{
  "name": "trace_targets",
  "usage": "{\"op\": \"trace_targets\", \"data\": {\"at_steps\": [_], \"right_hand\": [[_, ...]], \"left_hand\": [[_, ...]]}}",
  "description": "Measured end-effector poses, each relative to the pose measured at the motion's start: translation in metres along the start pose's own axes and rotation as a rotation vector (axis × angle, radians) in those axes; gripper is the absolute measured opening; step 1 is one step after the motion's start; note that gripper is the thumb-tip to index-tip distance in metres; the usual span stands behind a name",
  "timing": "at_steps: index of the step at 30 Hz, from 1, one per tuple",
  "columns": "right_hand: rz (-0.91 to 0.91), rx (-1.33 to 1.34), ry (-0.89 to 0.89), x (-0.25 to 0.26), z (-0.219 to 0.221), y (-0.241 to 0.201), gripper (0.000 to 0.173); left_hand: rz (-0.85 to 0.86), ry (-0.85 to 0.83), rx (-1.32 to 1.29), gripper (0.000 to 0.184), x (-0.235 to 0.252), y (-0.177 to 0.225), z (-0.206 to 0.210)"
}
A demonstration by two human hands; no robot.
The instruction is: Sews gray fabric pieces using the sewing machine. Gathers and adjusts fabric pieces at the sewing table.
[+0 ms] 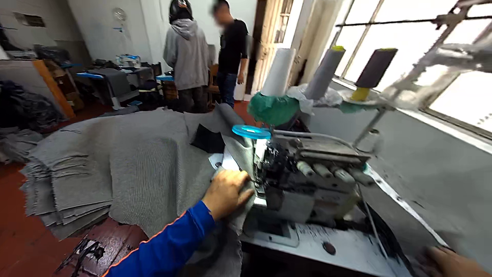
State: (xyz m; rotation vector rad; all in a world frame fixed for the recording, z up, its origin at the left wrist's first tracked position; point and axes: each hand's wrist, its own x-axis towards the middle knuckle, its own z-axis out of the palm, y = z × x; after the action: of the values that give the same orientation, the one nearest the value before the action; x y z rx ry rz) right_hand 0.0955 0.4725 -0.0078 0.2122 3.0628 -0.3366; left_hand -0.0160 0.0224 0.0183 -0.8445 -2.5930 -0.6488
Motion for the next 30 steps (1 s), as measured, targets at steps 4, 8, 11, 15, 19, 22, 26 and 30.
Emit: {"op": "trace_targets", "data": {"at_steps": [4, 8, 11, 15, 19, 22, 26, 30], "right_hand": [[-0.037, -0.199, -0.059, 0.014, 0.01, 0.007, 0.021], [-0.093, -0.259, 0.062, 0.016, -0.007, -0.001, 0.022], [0.014, -0.161, 0.191, 0.019, -0.034, -0.006, 0.02], [0.018, 0.04, 0.391, 0.03, -0.043, -0.003, 0.038], [-0.223, 0.304, 0.669, 0.002, -0.063, -0.039, 0.056], [-0.376, 0.699, 0.839, -0.03, -0.058, -0.115, 0.03], [-0.481, 1.068, 0.732, -0.025, 0.012, -0.235, 0.01], [-0.451, 1.461, 0.498, -0.021, 0.056, -0.317, 0.014]], "left_hand": [[0.079, 0.112, 0.036, 0.031, -0.002, -0.011, 0.014], [0.121, 0.167, 0.047, 0.034, -0.005, -0.016, 0.015], [0.124, 0.185, 0.068, 0.039, -0.005, -0.019, 0.017], [0.129, 0.215, 0.082, 0.041, -0.007, -0.024, 0.018], [0.13, 0.205, -0.26, 0.027, -0.01, -0.039, 0.004], [0.156, 0.24, -0.467, 0.014, -0.012, -0.037, -0.025], [0.318, 0.256, -0.493, 0.007, -0.009, 0.002, -0.044], [0.293, 0.247, -0.521, 0.007, -0.015, 0.009, -0.046]]}}
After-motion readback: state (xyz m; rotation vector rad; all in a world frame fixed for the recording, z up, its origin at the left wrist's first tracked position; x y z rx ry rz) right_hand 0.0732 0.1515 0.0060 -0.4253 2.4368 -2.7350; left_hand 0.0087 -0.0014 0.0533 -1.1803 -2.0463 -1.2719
